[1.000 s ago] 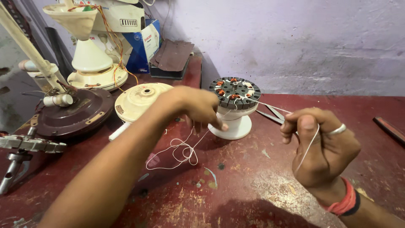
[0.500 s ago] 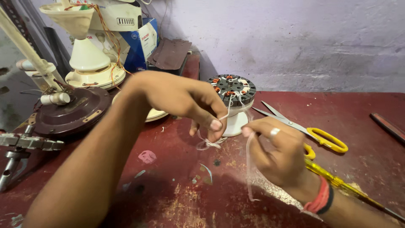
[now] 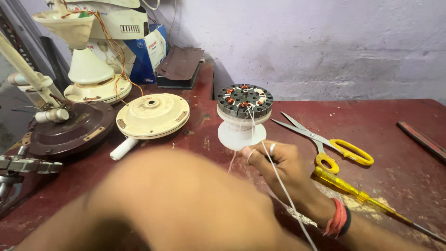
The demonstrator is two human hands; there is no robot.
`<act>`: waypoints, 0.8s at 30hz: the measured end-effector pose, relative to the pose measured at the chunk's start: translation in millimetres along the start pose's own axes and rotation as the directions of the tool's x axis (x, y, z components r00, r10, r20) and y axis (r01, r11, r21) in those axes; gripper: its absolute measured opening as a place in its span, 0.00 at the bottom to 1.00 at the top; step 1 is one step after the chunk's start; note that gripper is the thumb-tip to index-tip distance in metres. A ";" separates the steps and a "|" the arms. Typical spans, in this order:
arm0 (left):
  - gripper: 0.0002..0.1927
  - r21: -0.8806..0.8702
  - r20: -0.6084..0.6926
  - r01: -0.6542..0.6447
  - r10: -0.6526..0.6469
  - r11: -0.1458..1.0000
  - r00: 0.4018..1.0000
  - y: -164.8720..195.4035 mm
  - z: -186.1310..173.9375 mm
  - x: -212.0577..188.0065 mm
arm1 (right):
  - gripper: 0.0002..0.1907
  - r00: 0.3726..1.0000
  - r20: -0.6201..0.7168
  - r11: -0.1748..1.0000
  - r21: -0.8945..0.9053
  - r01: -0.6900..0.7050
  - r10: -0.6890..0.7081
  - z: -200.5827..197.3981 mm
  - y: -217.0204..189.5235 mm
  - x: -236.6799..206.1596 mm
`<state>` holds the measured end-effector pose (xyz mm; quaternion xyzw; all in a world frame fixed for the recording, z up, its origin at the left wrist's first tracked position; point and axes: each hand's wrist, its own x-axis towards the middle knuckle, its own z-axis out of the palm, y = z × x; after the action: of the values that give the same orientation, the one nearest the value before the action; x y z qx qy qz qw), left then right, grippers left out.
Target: The person twists two thin wires together by hand, then uses scissors to cut the excess wire. The person works at a red workbench with a motor stator and other disassembled parts nearby.
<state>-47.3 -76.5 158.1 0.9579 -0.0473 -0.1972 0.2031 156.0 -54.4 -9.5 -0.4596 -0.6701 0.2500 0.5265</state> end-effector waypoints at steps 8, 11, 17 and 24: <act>0.27 0.051 -0.550 0.646 -0.518 0.762 0.655 13.3 -5.8 -3.1 | 0.20 1.000 0.030 0.963 0.270 -0.011 0.003 -7.8 2.9 -2.9; 0.34 -0.011 -0.477 0.796 -0.702 0.606 0.528 -19.4 -21.2 11.5 | 0.18 0.992 -0.091 0.984 0.145 0.104 -0.091 -4.0 1.9 1.3; 0.13 -0.074 -0.508 0.527 -0.487 0.846 0.711 -66.8 -18.2 38.1 | 0.17 0.976 -0.152 0.984 0.058 0.169 -0.159 -2.6 -11.3 -1.5; 0.07 -0.227 -0.303 0.606 -0.647 0.762 0.700 -51.3 -26.3 11.6 | 0.20 0.974 -0.159 0.976 0.115 0.183 -0.164 -6.1 -9.4 -5.9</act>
<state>-25.8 -21.9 155.1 0.9229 0.3310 -0.0762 0.1813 158.5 -64.8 -2.7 -0.3817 -0.6492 0.2108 0.6232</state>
